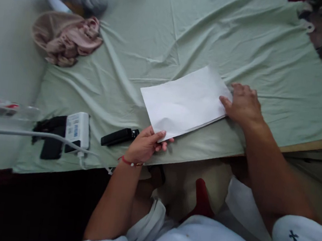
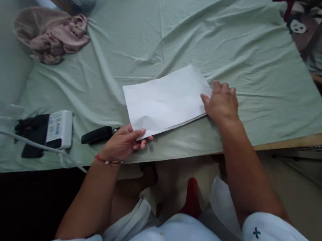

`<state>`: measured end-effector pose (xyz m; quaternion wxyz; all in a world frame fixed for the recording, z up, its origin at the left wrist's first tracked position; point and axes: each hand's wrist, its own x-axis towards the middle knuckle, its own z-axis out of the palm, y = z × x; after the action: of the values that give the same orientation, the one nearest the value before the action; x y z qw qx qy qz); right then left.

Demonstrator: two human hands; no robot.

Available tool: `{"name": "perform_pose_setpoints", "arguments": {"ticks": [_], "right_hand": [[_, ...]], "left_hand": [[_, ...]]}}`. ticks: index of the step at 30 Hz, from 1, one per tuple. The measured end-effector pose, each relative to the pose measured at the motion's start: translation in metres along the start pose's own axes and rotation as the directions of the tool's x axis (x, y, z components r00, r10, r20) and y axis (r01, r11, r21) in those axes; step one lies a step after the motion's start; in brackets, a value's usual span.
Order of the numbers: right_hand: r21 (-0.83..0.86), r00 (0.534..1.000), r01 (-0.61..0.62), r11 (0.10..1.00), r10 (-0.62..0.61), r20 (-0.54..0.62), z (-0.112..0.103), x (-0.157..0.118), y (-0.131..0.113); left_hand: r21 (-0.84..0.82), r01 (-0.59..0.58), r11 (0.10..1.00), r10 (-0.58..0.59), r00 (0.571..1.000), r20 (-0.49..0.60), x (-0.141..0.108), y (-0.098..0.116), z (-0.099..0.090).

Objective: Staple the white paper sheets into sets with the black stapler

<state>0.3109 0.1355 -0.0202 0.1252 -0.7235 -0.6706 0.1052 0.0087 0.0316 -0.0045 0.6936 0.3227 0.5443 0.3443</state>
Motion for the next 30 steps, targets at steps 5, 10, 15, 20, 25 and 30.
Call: {"name": "perform_pose_setpoints", "arguments": {"ticks": [5,10,15,20,25,30], "right_hand": [[-0.069,0.986,-0.152,0.986,0.156,0.063,-0.014,-0.007,-0.011],[0.008,0.975,-0.199,0.980,0.197,0.104,-0.018,0.005,-0.013],[0.430,0.954,-0.228,0.874,0.113,0.276,-0.021,0.010,0.004],[0.615,0.922,-0.360,0.701,0.166,0.350,-0.031,-0.001,-0.007],[0.661,0.902,-0.432,0.614,0.298,0.313,-0.034,-0.004,-0.018],[0.765,0.873,-0.477,0.432,0.330,0.358,-0.030,-0.003,-0.018]], "left_hand": [[-0.022,-0.004,1.000,0.003,0.999,-0.032,-0.003,-0.002,0.002],[-0.079,0.014,0.997,-0.018,0.999,-0.051,0.000,-0.001,0.000],[-0.106,0.022,0.994,-0.030,0.997,-0.072,0.001,0.000,-0.002],[-0.079,-0.013,0.997,0.008,0.998,-0.065,-0.002,-0.005,-0.001],[-0.148,-0.225,0.963,0.198,0.964,-0.175,-0.005,-0.006,0.000],[-0.215,-0.344,0.914,0.299,0.930,-0.214,-0.006,-0.007,-0.002]]}}
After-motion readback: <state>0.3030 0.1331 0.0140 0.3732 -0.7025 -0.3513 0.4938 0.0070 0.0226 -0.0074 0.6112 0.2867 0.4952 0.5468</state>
